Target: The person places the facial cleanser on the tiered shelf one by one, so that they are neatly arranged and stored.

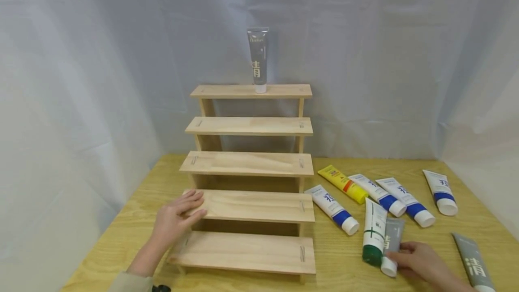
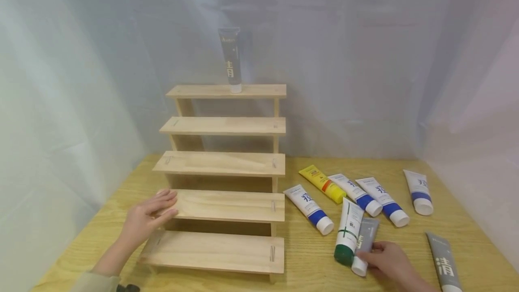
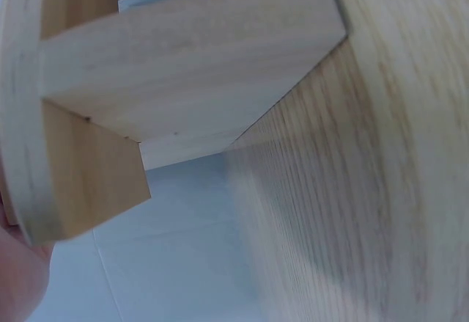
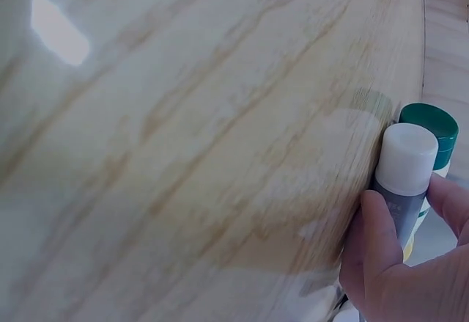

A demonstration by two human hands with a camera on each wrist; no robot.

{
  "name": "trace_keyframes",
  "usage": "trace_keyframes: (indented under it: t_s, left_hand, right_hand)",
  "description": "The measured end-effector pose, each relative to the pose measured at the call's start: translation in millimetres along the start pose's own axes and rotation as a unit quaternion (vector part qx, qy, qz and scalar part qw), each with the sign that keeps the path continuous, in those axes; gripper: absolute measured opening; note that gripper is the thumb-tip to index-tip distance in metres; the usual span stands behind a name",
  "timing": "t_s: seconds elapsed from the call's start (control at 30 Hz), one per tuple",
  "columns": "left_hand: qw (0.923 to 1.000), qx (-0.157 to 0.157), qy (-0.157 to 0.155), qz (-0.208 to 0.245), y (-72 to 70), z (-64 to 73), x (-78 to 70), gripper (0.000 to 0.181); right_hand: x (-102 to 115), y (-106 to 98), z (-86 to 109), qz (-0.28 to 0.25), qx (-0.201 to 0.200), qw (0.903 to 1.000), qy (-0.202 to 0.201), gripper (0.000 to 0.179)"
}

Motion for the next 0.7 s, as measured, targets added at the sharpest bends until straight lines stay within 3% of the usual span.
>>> trace_keyframes:
  t_s: [0.37, 0.7]
  left_hand:
    - [1.0000, 0.003, -0.003, -0.003, 0.3, 0.4, 1.3, 0.032]
    - [1.0000, 0.006, -0.004, -0.006, 1.3, 1.0, 2.6, 0.033]
  right_hand:
    - [4.1, 3.8, 1.4, -0.059, 0.008, 0.9982, 0.011, 0.082]
    - [-4.5, 4.8, -1.2, -0.133, 0.033, 0.9893, 0.049, 0.082]
Point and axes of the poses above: each hand's wrist, its own z-axis away from the middle knuckle, its own y-axis out of the palm, x = y × z, the point moved 8 cm from there along -z, towards the middle knuckle, and after that the axes turned 8 degrees about -x, right-handed, at the moved point
